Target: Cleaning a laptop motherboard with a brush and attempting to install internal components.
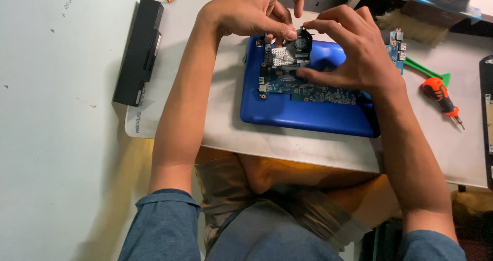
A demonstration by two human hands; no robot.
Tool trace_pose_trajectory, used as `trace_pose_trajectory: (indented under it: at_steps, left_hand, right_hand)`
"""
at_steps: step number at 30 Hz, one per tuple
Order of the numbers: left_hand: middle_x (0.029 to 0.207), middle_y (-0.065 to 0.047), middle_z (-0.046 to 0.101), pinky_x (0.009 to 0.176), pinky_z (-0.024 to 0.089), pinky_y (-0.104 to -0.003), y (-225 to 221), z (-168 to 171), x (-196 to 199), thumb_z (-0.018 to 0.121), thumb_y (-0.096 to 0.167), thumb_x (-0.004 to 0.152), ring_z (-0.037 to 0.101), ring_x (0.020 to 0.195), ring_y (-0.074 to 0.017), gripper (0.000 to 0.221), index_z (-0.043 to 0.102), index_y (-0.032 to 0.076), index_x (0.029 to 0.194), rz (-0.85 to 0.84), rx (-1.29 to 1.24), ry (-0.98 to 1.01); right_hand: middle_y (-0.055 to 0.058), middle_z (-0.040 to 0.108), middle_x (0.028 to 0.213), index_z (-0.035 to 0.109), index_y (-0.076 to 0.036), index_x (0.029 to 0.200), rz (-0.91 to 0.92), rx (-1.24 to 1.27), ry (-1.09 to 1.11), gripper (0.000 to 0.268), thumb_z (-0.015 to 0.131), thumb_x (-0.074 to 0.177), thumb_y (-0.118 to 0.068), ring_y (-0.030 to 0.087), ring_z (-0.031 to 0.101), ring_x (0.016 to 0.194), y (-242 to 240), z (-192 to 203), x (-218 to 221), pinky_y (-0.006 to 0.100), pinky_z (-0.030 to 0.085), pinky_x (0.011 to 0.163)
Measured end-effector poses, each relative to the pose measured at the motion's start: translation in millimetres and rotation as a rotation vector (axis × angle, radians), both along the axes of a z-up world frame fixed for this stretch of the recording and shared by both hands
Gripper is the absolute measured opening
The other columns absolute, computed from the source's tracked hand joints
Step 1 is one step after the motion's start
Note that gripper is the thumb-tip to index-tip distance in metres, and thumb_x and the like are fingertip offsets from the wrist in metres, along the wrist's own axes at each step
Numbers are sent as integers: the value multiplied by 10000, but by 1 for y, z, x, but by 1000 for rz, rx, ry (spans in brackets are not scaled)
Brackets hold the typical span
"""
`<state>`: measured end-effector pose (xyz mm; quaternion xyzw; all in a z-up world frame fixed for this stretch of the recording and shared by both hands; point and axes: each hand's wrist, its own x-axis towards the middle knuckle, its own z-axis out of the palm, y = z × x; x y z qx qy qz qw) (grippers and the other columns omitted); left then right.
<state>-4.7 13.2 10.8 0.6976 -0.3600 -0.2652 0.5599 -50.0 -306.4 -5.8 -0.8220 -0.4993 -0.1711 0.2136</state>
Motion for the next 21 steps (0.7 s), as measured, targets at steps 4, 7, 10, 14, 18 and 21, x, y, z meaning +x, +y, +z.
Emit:
trace_pose_trajectory:
  at_steps: [4, 7, 10, 14, 18, 21]
  left_hand:
    - [1000, -139, 831, 652, 555, -248, -2, -1, 1, 891, 120, 1138, 707, 774, -140, 419, 563, 41, 1387, -14, -1, -16]
    - [1050, -125, 829, 642, 611, -214, -5, -4, 3, 847, 168, 1184, 786, 822, -142, 416, 578, 31, 1471, 57, -15, -30]
    - [1173, -82, 907, 747, 646, -220, -8, -4, 7, 692, 519, 1220, 816, 912, -121, 510, 873, 43, 1245, 221, -74, -305]
    - [1112, -70, 797, 871, 595, -271, 3, -23, 20, 454, 299, 1288, 767, 981, -128, 435, 818, 67, 1237, 293, -12, -436]
    - [1038, -73, 851, 803, 696, -290, 0, -20, 13, 571, 363, 1283, 813, 896, -154, 445, 860, 40, 1183, 395, -27, -546]
    - [1136, -100, 841, 856, 713, -332, -32, -4, -3, 836, 356, 1180, 815, 992, -204, 323, 817, 47, 1272, 267, -18, -624]
  right_hand:
    - [161, 741, 1351, 886, 15, 1412, -27, 12, -12, 627, 1150, 933, -290, 275, 593, 1070, 0, 2, -3, 423, 433, 998]
    - [166, 755, 1298, 904, 31, 1412, -30, 75, -58, 636, 1193, 921, -253, 289, 575, 1080, -12, -13, 11, 429, 459, 976]
    - [274, 705, 1359, 838, 154, 1413, -35, 226, -96, 633, 1260, 980, -32, 361, 681, 1143, -28, -6, 19, 479, 651, 979]
    - [332, 725, 1292, 780, 172, 1451, -105, 328, -278, 664, 1089, 1203, -362, 398, 734, 953, -69, -11, 41, 504, 629, 769]
    - [302, 740, 1257, 616, 47, 1666, -205, 407, -474, 718, 965, 1208, -382, 426, 727, 993, -104, -27, 62, 537, 650, 783]
    - [205, 615, 1503, 453, -130, 1756, -304, 494, -566, 904, 1086, 1111, -152, 409, 703, 1225, -145, -51, 77, 555, 675, 955]
